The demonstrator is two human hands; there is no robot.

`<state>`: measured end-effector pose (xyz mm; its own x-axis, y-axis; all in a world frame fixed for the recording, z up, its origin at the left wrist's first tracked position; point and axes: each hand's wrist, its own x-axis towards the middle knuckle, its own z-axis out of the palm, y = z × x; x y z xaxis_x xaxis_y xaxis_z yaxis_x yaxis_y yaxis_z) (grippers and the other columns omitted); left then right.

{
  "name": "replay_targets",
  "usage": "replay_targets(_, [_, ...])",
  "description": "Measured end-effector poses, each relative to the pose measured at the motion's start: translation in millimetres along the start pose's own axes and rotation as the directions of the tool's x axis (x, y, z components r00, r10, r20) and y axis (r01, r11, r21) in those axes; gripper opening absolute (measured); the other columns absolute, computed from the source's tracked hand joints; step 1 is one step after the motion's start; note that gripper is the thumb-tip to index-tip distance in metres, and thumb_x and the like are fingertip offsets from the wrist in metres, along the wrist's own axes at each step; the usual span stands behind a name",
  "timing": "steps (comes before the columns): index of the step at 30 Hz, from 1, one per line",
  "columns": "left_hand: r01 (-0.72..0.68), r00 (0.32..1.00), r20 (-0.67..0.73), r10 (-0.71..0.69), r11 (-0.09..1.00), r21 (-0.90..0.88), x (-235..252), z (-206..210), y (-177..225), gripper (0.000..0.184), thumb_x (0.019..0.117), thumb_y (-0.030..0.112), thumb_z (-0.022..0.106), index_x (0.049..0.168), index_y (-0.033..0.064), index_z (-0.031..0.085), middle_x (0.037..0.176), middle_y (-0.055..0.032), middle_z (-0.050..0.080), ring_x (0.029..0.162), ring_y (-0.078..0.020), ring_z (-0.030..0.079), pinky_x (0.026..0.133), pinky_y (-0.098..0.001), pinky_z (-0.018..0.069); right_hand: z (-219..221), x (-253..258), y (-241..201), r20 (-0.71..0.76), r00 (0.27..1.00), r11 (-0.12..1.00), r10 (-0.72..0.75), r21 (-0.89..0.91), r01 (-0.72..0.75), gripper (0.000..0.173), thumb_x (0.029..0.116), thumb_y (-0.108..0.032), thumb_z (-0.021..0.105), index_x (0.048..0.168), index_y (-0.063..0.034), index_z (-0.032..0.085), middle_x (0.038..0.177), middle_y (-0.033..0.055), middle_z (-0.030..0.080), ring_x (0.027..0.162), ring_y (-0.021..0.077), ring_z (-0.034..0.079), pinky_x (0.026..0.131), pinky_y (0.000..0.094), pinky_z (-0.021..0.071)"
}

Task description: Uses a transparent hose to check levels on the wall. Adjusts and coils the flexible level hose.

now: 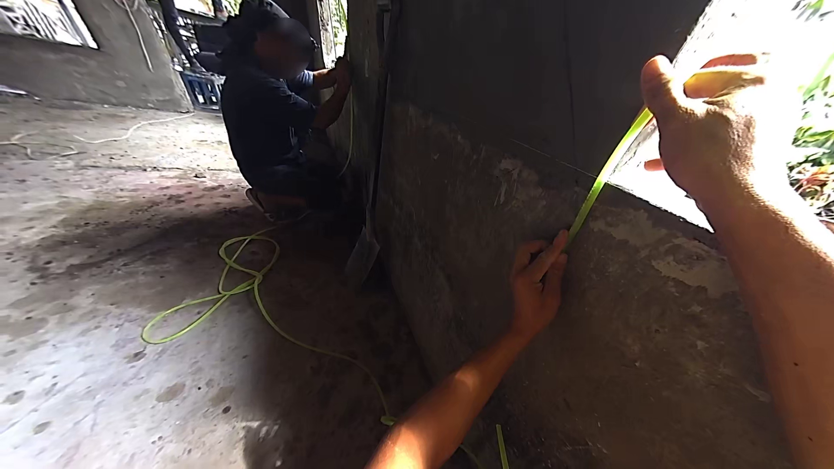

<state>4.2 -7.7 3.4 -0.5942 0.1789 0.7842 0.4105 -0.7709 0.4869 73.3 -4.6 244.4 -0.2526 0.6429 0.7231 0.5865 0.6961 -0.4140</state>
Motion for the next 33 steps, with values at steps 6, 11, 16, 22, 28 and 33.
replay_targets(6, [0.002,1.0,0.006,-0.002,1.0,0.011,-1.5,-0.2,-1.3,0.031,0.0988,0.003,0.061,0.129,0.0032,0.071,0.107,-0.0095,0.058,0.088,-0.0076,0.057,0.07,-0.0161,0.0509,0.3,0.5,1.2,0.005,1.0,1.0,0.003,0.012,-0.003,0.062,0.0946,-0.069,0.052,0.106,-0.0101,0.068,0.137,0.0113,0.05,0.117,0.0182,0.058,0.092,0.0443,0.0532])
replay_targets(11, [-0.004,1.0,0.001,0.004,1.0,0.02,-2.4,0.4,-3.4,0.031,0.0994,0.005,0.061,0.129,0.0035,0.071,0.107,-0.0087,0.058,0.088,-0.007,0.057,0.07,-0.0157,0.0506,2.3,3.8,4.4,-0.003,1.0,1.0,-0.011,0.008,0.011,0.062,0.0933,-0.07,0.052,0.102,-0.0119,0.069,0.135,0.0099,0.051,0.117,0.0172,0.058,0.091,0.0444,0.0519])
replay_targets(16, [-0.001,1.0,0.003,0.001,1.0,0.022,-2.2,-0.2,-2.9,0.031,0.1003,0.006,0.06,0.13,0.0043,0.07,0.107,-0.0083,0.057,0.088,-0.0066,0.056,0.07,-0.0154,0.0498,3.0,4.9,5.5,-0.01,1.0,1.0,-0.018,0.006,0.018,0.061,0.0932,-0.07,0.052,0.103,-0.0115,0.068,0.133,0.0104,0.053,0.116,0.0181,0.057,0.092,0.0451,0.0507])
replay_targets(22, [-0.011,1.0,0.008,0.011,1.0,0.029,-2.6,-0.6,-4.2,0.031,0.1001,0.006,0.061,0.13,0.0042,0.07,0.106,-0.0087,0.057,0.088,-0.0073,0.056,0.07,-0.0152,0.0495,1.4,2.3,1.8,0.001,1.0,1.0,-0.001,-0.011,0.001,0.061,0.0944,-0.069,0.052,0.104,-0.0109,0.067,0.134,0.0115,0.052,0.116,0.0177,0.058,0.092,0.0441,0.0505])
replay_targets(28, [-0.003,1.0,0.003,0.003,0.999,0.033,-1.7,0.4,-3.6,0.031,0.0998,0.006,0.061,0.129,0.0042,0.071,0.106,-0.0089,0.057,0.089,-0.0077,0.056,0.07,-0.0154,0.0496,0.8,1.0,0.1,-0.008,1.0,1.0,0.008,-0.025,-0.009,0.063,0.0943,-0.07,0.051,0.108,-0.0105,0.066,0.13,0.0109,0.054,0.113,0.0182,0.059,0.091,0.0448,0.0507])
replay_targets(33, [-0.011,1.0,0.006,0.011,0.999,0.031,-1.4,-0.1,-3.5,0.031,0.1,0.005,0.061,0.129,0.0035,0.071,0.106,-0.0088,0.057,0.09,-0.0077,0.056,0.072,-0.0155,0.0496,1.6,1.3,1.2,-0.01,1.0,1.0,0.005,-0.007,-0.005,0.062,0.094,-0.069,0.053,0.108,-0.0108,0.067,0.134,0.0103,0.053,0.116,0.0168,0.058,0.093,0.0429,0.0506])
